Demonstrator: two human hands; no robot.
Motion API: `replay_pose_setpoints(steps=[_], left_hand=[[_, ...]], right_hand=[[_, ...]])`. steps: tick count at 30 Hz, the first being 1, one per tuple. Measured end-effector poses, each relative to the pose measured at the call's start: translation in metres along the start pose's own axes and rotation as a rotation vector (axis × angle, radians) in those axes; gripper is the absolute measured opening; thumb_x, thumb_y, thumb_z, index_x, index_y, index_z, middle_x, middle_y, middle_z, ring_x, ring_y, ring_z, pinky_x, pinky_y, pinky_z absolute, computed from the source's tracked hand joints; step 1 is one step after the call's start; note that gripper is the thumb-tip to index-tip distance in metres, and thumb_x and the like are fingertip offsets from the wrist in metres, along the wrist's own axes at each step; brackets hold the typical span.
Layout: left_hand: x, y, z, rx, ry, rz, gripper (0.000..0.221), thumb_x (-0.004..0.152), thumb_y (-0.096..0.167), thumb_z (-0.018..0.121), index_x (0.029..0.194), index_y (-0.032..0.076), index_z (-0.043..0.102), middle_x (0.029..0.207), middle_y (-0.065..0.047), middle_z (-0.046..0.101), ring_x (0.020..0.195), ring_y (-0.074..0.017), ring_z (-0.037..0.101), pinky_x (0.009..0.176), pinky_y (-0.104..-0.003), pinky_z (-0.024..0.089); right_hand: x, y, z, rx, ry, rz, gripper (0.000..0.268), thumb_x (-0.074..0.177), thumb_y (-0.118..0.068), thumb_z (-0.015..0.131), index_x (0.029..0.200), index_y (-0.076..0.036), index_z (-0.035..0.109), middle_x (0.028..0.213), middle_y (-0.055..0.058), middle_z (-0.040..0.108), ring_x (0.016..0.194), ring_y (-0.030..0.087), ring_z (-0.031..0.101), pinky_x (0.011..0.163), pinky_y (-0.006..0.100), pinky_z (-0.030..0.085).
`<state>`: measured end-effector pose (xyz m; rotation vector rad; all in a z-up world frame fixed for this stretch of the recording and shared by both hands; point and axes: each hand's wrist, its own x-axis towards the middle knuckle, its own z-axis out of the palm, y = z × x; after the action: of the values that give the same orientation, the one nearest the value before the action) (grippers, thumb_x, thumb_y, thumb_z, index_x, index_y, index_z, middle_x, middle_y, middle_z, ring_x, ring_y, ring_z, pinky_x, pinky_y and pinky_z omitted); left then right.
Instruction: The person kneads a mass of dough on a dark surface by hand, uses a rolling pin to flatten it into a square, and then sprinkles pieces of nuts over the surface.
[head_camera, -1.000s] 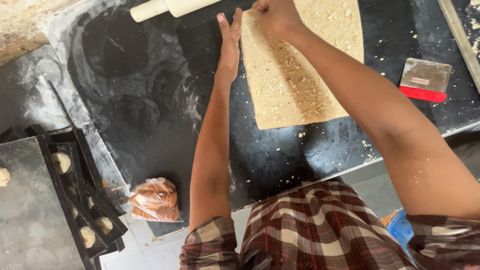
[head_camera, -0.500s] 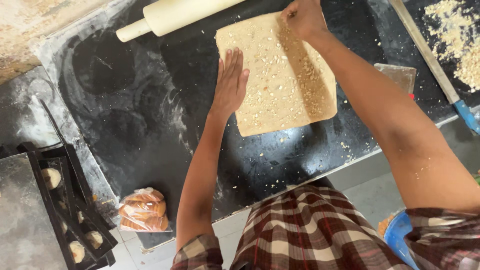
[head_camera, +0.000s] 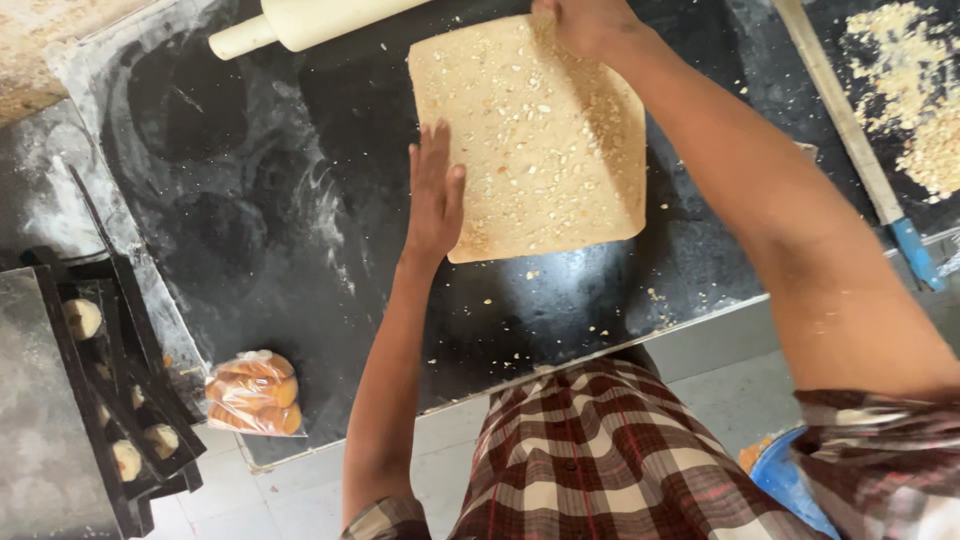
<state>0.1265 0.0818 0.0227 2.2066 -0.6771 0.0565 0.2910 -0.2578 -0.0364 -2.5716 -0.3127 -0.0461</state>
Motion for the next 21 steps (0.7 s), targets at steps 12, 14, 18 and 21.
replay_pose_setpoints(steps=[12, 14, 18, 21], left_hand=[[-0.043, 0.043, 0.025, 0.000, 0.066, -0.070, 0.056, 0.115, 0.027, 0.040, 0.160, -0.004, 0.030, 0.167, -0.021, 0.035, 0.161, -0.0367, 0.019, 0.132, -0.052, 0.010], [-0.043, 0.049, 0.026, -0.017, 0.080, -0.075, 0.056, 0.116, 0.028, 0.040, 0.161, -0.004, 0.029, 0.168, -0.021, 0.034, 0.162, -0.0367, 0.019, 0.132, -0.052, 0.010], [-0.054, 0.055, 0.020, -0.061, 0.127, -0.096, 0.056, 0.116, 0.029, 0.039, 0.161, -0.004, 0.030, 0.168, -0.022, 0.032, 0.162, -0.0363, 0.019, 0.133, -0.051, 0.010], [-0.059, 0.052, 0.013, -0.091, 0.140, -0.119, 0.056, 0.116, 0.029, 0.038, 0.160, -0.004, 0.032, 0.168, -0.022, 0.033, 0.162, -0.0359, 0.020, 0.133, -0.050, 0.011]], right_hand=[[-0.098, -0.059, -0.054, 0.215, -0.081, -0.090, 0.030, 0.091, 0.006, 0.058, 0.111, -0.004, 0.078, 0.110, 0.019, 0.074, 0.103, 0.034, 0.071, 0.090, 0.041, 0.055], [-0.103, -0.063, -0.057, 0.198, -0.050, -0.044, 0.028, 0.092, 0.004, 0.060, 0.110, -0.005, 0.079, 0.110, 0.020, 0.073, 0.102, 0.034, 0.071, 0.088, 0.041, 0.056], [-0.110, -0.050, -0.051, 0.147, 0.043, -0.082, 0.022, 0.093, 0.000, 0.066, 0.110, -0.004, 0.080, 0.105, 0.021, 0.074, 0.096, 0.034, 0.073, 0.087, 0.041, 0.058], [-0.109, -0.023, -0.062, 0.112, 0.092, -0.032, 0.021, 0.091, -0.002, 0.068, 0.108, -0.004, 0.080, 0.100, 0.022, 0.074, 0.090, 0.032, 0.075, 0.082, 0.039, 0.059]])
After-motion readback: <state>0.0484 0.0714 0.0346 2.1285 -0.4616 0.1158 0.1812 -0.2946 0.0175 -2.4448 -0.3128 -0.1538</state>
